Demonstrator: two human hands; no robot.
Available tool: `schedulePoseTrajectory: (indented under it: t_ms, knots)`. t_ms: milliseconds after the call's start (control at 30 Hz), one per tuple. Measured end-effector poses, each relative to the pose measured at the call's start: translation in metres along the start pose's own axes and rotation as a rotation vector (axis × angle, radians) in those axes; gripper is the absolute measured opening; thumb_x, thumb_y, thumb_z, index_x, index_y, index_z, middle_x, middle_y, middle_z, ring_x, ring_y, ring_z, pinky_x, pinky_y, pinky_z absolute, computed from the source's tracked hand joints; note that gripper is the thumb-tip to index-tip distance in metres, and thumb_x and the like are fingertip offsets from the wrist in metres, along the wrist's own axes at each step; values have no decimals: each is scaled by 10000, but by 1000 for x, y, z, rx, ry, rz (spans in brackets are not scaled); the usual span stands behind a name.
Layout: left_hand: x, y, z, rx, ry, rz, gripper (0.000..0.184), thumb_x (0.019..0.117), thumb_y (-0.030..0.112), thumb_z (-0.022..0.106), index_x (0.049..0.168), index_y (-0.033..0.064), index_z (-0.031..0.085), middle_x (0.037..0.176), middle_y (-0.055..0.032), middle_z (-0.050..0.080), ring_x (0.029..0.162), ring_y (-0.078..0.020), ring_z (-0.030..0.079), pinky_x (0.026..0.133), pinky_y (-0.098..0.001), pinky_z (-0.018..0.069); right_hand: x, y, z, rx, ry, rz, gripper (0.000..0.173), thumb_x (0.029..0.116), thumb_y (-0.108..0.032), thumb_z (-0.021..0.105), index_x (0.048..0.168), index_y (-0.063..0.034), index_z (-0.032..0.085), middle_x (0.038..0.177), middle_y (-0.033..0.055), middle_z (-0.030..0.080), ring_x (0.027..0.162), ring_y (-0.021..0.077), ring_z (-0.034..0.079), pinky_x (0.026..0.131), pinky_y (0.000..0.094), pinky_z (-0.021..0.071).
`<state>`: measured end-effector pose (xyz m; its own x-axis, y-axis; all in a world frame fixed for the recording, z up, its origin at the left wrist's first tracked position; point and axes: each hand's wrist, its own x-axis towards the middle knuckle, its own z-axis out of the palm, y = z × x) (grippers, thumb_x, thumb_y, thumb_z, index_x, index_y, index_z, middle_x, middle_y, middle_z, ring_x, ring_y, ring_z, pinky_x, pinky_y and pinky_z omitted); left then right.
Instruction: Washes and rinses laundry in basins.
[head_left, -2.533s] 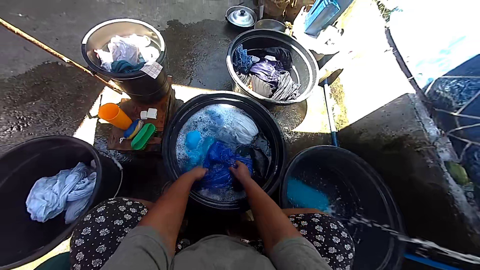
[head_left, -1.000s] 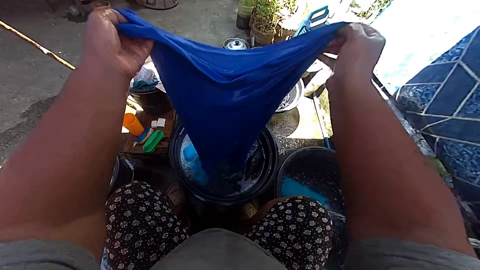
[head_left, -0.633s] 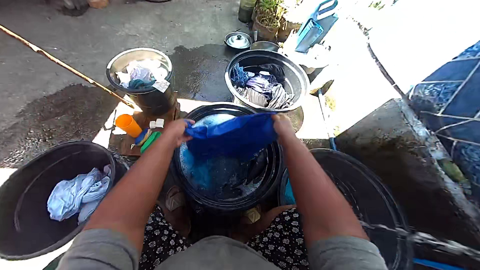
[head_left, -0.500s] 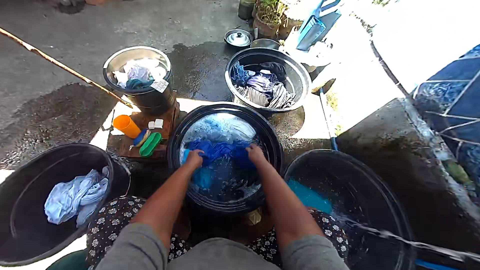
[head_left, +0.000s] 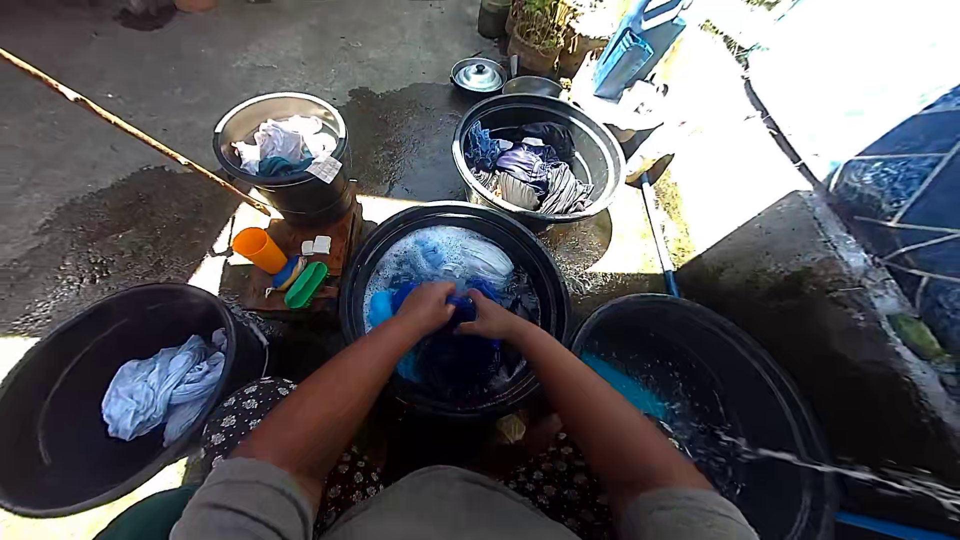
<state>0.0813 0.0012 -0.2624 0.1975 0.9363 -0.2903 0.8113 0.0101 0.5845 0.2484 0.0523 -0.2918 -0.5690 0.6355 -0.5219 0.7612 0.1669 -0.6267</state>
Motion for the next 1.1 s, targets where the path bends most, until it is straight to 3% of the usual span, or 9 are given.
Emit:
schedulePoseTrajectory:
  t_ms: [133, 200, 267, 367, 533, 733, 967, 1033, 1100]
  knots:
    - [-27, 44, -50, -232, 587, 516, 279, 859, 144, 734, 1082, -24, 720, 1083, -190, 718, 1033, -292, 687, 927, -484, 546, -47, -65, -48, -48, 342, -411, 447, 933, -117, 719, 1305, 95, 593, 1160, 284, 689, 1119, 406, 672, 1000, 603, 495]
    - [-27, 40, -46, -357, 749, 733, 827, 738, 383, 847, 1366, -60, 541, 1406, -250, 543, 1359, -335, 482, 1147, -501, 378, -76, -102, -78, 1, 417, -423, 271, 995, -79, 614, 1221, 68, 634, 1115, 229, 694, 1077, 323, 672, 976, 533, 515]
    - [-18, 31, -25, -451, 793, 689, 1341, 635, 496, 919, 1586, -81, 171, 1643, -296, 225, 1541, -346, 248, 1258, -457, 243, -106, -136, -102, 107, 474, -460, 235, 1032, -70, 567, 1227, 51, 619, 1128, 173, 676, 1069, 204, 647, 977, 413, 513]
    - [13, 16, 28, -572, 798, 458, 1558, 530, 410, 990, 1622, -14, -38, 1649, -251, 260, 1525, -327, 295, 1250, -506, 253, -144, -171, -126, 249, 605, -604, 166, 1018, -86, 584, 1163, -26, 637, 1051, 13, 654, 998, 8, 615, 911, 225, 520]
    - [38, -4, 81, -600, 551, 96, 704, 808, 271, 868, 1361, -51, 577, 1314, -225, 652, 1300, -337, 582, 1181, -630, 303, -185, -197, -147, 490, 895, -782, 101, 967, -26, 658, 956, -119, 619, 865, -74, 671, 858, -11, 671, 810, 184, 577]
    - [18, 21, 30, -1048, 49, -531, 476, 1016, 28, 552, 1472, 41, 415, 1276, -241, 583, 1055, -333, 620, 842, -493, 540, -139, -79, -132, -78, 591, -512, 223, 935, -141, 692, 1097, 8, 658, 999, 121, 684, 946, 195, 661, 869, 430, 548]
    - [-5, 26, 15, -1284, 12, 29, 652, 896, -153, 522, 1486, 53, 338, 1245, -118, 584, 997, -146, 625, 881, -317, 550, -24, 51, -19, -165, 230, 179, 1108, 683, -420, 961, 1564, -50, 400, 1531, 325, 420, 1399, 544, 401, 1091, 751, 335]
    - [-8, 24, 20, -1458, 25, 152, 632, 860, -78, 521, 1450, 84, 358, 1187, -56, 610, 996, -122, 639, 893, -324, 559, -4, 70, 9, -3, 429, 59, 1118, 693, -499, 922, 1557, -10, 407, 1622, 306, 308, 1510, 499, 256, 1205, 678, 219]
    - [-9, 25, 23, -1633, 59, 251, 497, 812, 17, 558, 1285, 143, 473, 1092, -7, 674, 963, -122, 681, 860, -336, 583, 10, 70, 34, 422, 742, -169, 876, 759, -191, 879, 1469, 104, 457, 1555, 296, 425, 1487, 368, 373, 1237, 496, 304]
